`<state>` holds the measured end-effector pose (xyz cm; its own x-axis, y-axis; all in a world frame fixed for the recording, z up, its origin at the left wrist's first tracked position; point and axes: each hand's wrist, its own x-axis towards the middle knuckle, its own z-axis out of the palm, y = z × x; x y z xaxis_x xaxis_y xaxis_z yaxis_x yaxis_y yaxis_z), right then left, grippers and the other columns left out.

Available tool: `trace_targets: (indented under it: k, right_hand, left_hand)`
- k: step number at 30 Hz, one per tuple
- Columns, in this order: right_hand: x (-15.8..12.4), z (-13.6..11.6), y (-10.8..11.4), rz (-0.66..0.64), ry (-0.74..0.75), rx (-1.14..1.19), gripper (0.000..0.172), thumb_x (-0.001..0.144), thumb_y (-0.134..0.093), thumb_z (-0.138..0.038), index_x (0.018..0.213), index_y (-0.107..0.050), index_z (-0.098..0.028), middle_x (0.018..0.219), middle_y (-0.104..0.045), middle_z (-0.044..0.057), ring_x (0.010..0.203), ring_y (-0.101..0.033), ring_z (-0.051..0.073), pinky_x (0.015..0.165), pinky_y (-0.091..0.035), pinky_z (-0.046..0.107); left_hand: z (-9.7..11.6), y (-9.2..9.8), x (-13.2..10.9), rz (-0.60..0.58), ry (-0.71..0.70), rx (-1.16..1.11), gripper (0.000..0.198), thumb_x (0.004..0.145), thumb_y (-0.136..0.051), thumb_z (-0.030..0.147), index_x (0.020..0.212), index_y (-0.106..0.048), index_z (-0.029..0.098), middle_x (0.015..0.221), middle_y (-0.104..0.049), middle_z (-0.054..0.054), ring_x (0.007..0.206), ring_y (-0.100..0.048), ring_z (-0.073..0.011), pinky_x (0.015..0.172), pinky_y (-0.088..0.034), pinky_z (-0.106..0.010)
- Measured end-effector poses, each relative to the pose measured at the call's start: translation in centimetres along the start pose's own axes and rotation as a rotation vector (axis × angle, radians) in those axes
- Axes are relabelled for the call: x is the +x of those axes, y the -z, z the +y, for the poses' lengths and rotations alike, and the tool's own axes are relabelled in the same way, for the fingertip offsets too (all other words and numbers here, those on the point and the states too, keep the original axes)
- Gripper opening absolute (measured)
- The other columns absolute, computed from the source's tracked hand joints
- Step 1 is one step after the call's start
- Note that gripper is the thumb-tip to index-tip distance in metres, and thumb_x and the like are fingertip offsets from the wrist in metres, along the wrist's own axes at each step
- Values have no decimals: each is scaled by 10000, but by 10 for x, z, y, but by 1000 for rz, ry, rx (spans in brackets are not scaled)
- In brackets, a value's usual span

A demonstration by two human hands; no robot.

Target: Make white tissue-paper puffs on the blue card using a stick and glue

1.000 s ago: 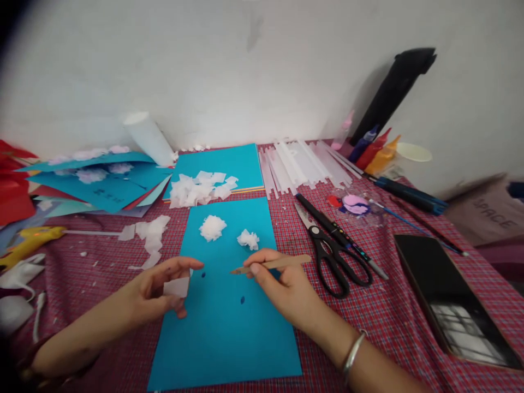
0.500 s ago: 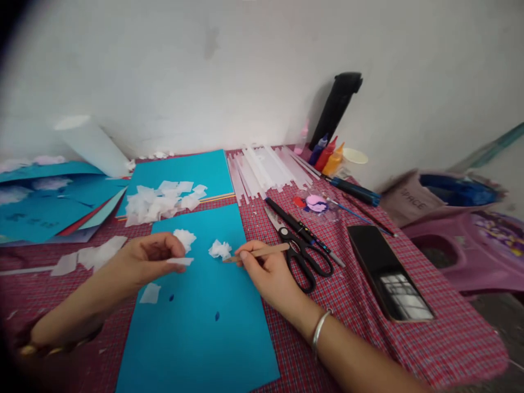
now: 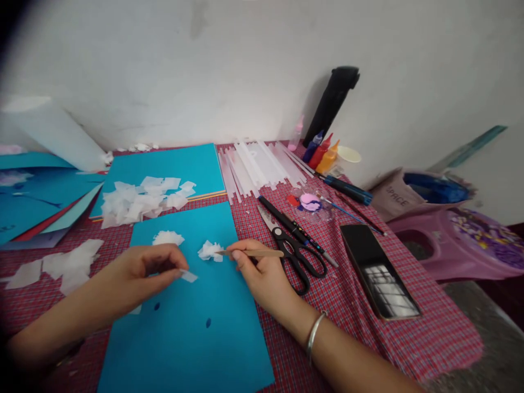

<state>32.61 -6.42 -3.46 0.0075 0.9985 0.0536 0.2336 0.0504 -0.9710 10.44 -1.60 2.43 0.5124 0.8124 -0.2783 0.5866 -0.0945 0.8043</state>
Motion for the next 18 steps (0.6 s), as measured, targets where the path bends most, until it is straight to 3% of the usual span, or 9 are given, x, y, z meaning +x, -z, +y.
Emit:
trace_targets:
  k: [3,6,11,18]
  right_hand:
    - [1,1,0,-9,8,19,173,899,-513,-271,962,-644,-177,851,-646,44,708,-569,152,662,-480,284]
    - [1,1,1,-12,18,33,167,897,-511,-260,950,-644,-173,844,-642,43,708,-568,153,658,-475,284]
    - [2,-1,2,-14,25,66,156,895,-512,-243,931,-650,-180,810,-639,31,686,-568,147,634,-467,276]
    - [-2,-3,1,47,14,220,130,900,-522,-253,889,-638,-198,742,-621,3,670,-576,134,613,-461,253]
  left_hand:
    - [11,-5,3,-123,-74,181,142,792,-493,196,816,-633,195,732,-627,6,642,-546,-132,594,-399,-233]
    - [12,-13,13,-126,-96,352,189,788,-447,131,917,-566,202,725,-618,10,624,-551,-133,583,-374,-235]
    - [4,-19,34,-75,-83,538,115,759,-447,101,817,-504,182,664,-567,11,591,-512,-140,542,-309,-239]
    - [2,-15,40,-25,-120,492,109,773,-470,163,707,-556,173,654,-583,6,591,-497,-132,548,-304,-243]
